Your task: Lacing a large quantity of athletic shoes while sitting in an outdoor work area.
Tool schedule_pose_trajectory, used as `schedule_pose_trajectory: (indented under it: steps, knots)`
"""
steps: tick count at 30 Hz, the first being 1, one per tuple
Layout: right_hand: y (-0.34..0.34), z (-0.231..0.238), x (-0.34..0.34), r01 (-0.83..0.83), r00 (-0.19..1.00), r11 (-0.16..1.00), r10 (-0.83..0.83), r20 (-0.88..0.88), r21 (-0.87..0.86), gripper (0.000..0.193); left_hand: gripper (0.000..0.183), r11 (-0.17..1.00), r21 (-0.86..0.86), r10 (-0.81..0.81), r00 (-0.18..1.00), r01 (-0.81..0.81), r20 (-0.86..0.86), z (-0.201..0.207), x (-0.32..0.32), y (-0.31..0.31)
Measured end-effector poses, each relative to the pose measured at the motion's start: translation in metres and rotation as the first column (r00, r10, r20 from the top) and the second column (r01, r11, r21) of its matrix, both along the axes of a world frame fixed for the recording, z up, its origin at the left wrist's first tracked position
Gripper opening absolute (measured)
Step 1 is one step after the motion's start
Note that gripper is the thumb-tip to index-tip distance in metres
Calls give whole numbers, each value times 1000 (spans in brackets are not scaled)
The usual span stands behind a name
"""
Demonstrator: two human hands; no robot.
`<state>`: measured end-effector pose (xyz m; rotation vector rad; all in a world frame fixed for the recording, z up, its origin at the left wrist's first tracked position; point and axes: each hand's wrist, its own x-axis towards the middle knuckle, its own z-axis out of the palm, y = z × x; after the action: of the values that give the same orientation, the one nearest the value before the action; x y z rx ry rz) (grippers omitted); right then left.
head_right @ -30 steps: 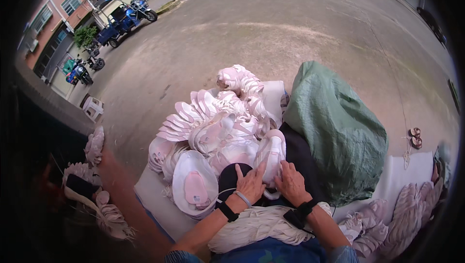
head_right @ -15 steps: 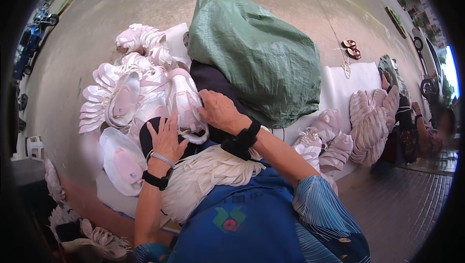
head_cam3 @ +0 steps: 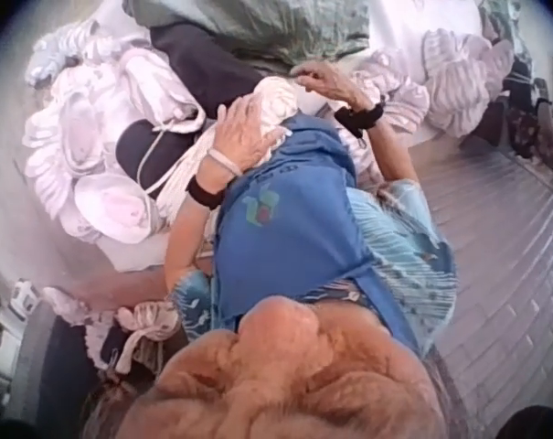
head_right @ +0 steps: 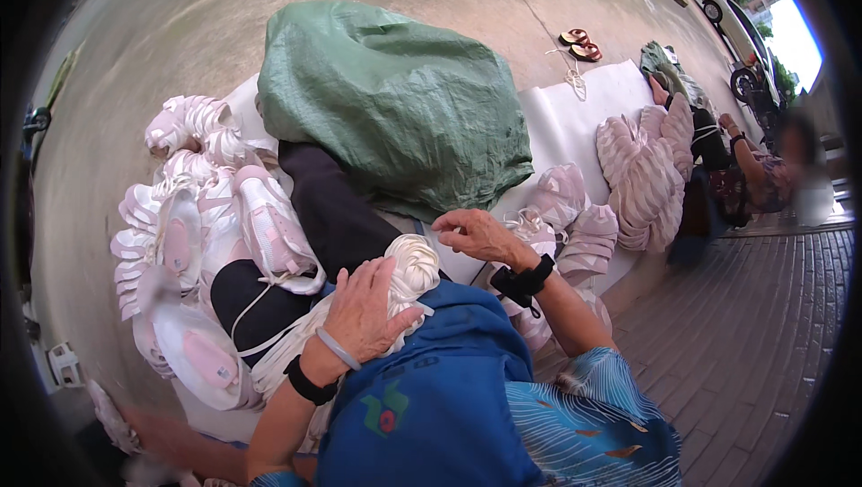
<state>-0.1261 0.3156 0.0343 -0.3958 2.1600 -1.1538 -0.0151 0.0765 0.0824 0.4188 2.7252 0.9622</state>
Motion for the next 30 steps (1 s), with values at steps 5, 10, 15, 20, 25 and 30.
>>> schedule_pose_trajectory:
  steps: [5,10,15,20,25,30]
  knots:
    - [-18,-9,14,36,998,977,-23,63,-210,26,81,1000,5,-4,1000,4,19,-19,8,12]
    - [-16,-18,5,-125,979,981,97,-181,-146,23,84,997,-19,-69,998,69,-8,-17,8,11]
    - [-17,-6,4,39,990,979,-11,141,-200,22,84,996,-3,-86,994,86,-69,-19,12,11]
    - [-24,0,5,108,971,985,-76,228,-131,20,83,999,-17,-37,995,36,-91,-22,16,11]
    - [-16,9,-2,123,892,953,16,452,-277,22,82,1000,-5,18,996,-18,-91,-26,15,12]
    - [-12,9,-11,21,916,985,50,398,-171,22,80,999,36,-1,995,4,-97,-27,15,10]
